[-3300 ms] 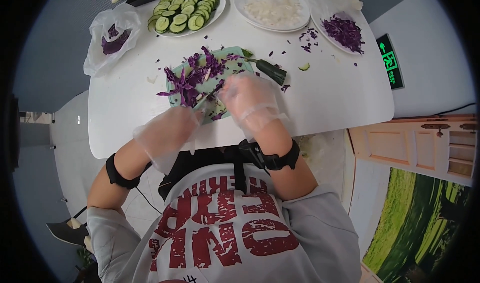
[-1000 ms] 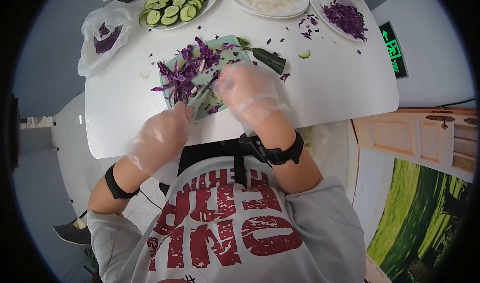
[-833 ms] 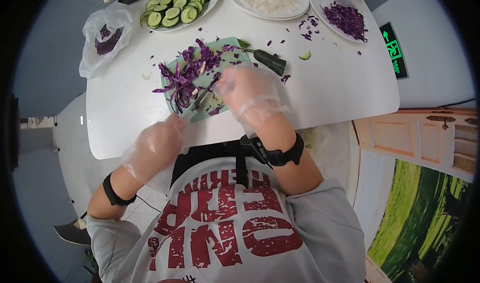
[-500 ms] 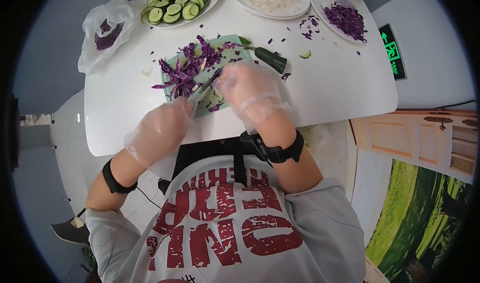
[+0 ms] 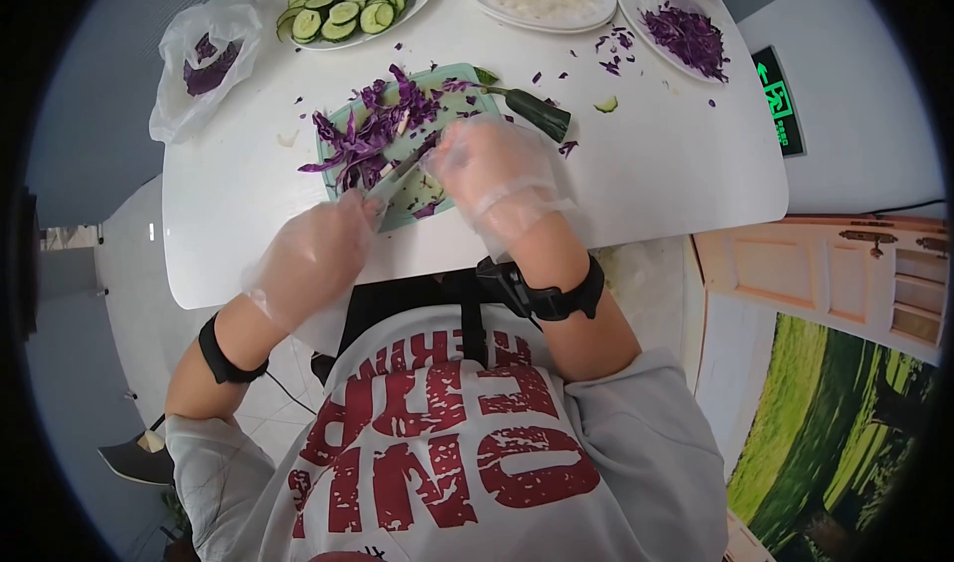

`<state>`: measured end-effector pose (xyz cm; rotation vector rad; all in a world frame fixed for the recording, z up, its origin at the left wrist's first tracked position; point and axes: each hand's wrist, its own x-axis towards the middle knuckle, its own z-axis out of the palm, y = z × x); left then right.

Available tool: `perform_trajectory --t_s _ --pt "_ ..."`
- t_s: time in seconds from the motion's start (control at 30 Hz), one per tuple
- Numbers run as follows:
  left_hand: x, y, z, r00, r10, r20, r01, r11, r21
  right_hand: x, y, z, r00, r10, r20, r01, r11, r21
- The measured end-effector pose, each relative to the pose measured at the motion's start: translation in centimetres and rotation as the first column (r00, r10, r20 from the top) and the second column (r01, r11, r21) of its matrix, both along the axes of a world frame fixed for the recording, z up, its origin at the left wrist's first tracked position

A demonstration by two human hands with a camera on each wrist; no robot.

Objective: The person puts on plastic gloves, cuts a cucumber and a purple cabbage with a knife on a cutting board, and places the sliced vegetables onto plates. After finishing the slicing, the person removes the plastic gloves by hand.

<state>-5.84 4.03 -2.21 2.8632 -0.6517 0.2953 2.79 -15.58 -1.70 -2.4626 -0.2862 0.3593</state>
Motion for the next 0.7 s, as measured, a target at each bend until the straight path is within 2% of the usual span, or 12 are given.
perform_trajectory --t_s 0.07,0.13,0.27,0.33,0.47,0.53,0.67,0.7 --pt "0.2 -0.1 0.3 1.0 -0.022 0.019 0.021 0.999 0.036 0.0 0.0 0.1 1.0 -0.008 -0.029 0.008 1.0 -0.003" --pt "0.1 -0.2 0.6 0.999 0.012 -0.05 -0.009 0.998 0.06 0.0 -0.1 0.2 0.999 -0.006 -0.033 0.006 1.0 0.012" --pt "-1.5 1.1 -0.2 0.999 -0.02 -0.047 0.022 0.999 0.045 -0.1 -0.3 -0.2 1.0 -0.009 -0.009 0.009 0.999 0.053" --pt "-2.2 1.1 1.1 0.964 0.174 -0.202 -0.139 0.974 0.177 0.0 -0.3 0.1 1.0 -0.006 -0.012 0.007 0.999 0.04" --pt "-1.6 0.9 1.6 0.968 0.172 -0.182 -0.129 0.966 0.223 -0.1 0.0 0.6 1.0 -0.003 -0.018 0.003 1.0 0.006" --pt "-0.9 0.6 1.6 0.992 -0.092 0.085 0.073 0.976 0.203 0.0 0.1 0.3 1.0 0.0 -0.025 0.0 1.0 0.006" --pt "0.2 -0.5 0.9 0.993 -0.075 0.094 0.052 0.973 0.226 -0.1 -0.1 0.0 1.0 -0.012 -0.016 0.012 1.0 0.023" --pt "0.2 -0.2 0.8 0.973 -0.14 0.185 0.074 0.943 0.325 -0.1 -0.1 0.1 1.0 -0.013 -0.013 0.014 1.0 0.024"
